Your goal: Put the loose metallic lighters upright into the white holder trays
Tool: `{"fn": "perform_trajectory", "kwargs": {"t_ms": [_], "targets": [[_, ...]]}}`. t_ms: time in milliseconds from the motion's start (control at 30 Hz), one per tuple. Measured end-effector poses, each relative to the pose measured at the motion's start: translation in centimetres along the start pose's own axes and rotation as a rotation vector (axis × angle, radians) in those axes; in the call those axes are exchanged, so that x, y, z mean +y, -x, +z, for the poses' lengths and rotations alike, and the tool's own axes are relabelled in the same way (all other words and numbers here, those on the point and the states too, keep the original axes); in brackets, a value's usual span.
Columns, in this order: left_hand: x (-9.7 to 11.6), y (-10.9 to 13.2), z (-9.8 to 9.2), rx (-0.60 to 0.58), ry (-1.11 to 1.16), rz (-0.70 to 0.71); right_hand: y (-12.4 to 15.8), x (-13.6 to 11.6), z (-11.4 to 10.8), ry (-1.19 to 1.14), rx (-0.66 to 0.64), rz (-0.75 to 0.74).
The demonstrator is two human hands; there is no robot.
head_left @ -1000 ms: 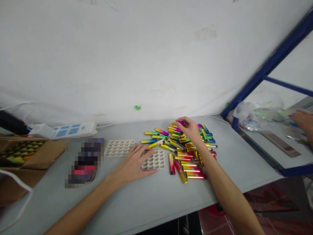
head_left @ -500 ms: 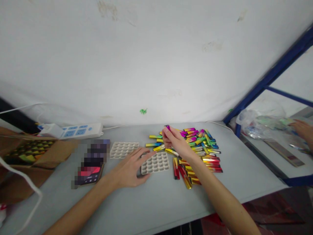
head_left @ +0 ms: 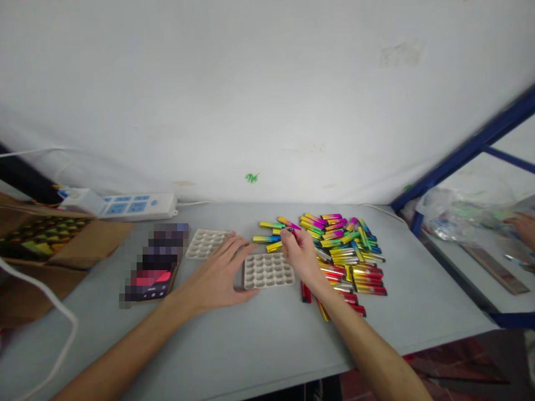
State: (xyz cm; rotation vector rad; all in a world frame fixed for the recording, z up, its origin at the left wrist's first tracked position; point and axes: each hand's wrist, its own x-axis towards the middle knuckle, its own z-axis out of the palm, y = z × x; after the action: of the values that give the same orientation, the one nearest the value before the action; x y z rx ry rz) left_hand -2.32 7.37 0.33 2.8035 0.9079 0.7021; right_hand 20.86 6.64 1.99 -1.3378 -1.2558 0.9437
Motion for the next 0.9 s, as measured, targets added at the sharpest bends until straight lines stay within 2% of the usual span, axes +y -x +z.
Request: {"fn": "perform_trajectory", "kwargs": {"t_ms": [100,300,400,500,600,733,900], "targets": [[-0.5,0.1,-0.2,-0.028,-0.007,-0.009,0.1,0.0,0.0,0.001,-0.027,0.000],[-1.4,0.2,-0.9,-0.052,0.016,0.022,0.3,-0.8,-0.1,0.072,0.024,-0.091],[-1.8,0.1,-0.9,-0.067,0.051,0.014,0.3,-1.1,-0.4,0.054,-0.074,-0.117],[-2.0,0.0,-0.6,-0.062,0.075,0.014,0.3,-1.6,-0.7,0.119,-0.210,-0.274],[-1.8,-0.1,-0.1,-0.053,0.090,0.013,0.5,-1.9,-0.7,0.296,-0.231,-0.415],[-1.4,-0.2,0.5,-0.078,0.142,-0.021,0.8,-1.4,-0.4,0.427,-0.247,-0.416],[-1.0,-0.4,0.6,-0.088,0.212,-0.067,0.3,-0.5,-0.6,0.611,-0.420,-0.542]]}}
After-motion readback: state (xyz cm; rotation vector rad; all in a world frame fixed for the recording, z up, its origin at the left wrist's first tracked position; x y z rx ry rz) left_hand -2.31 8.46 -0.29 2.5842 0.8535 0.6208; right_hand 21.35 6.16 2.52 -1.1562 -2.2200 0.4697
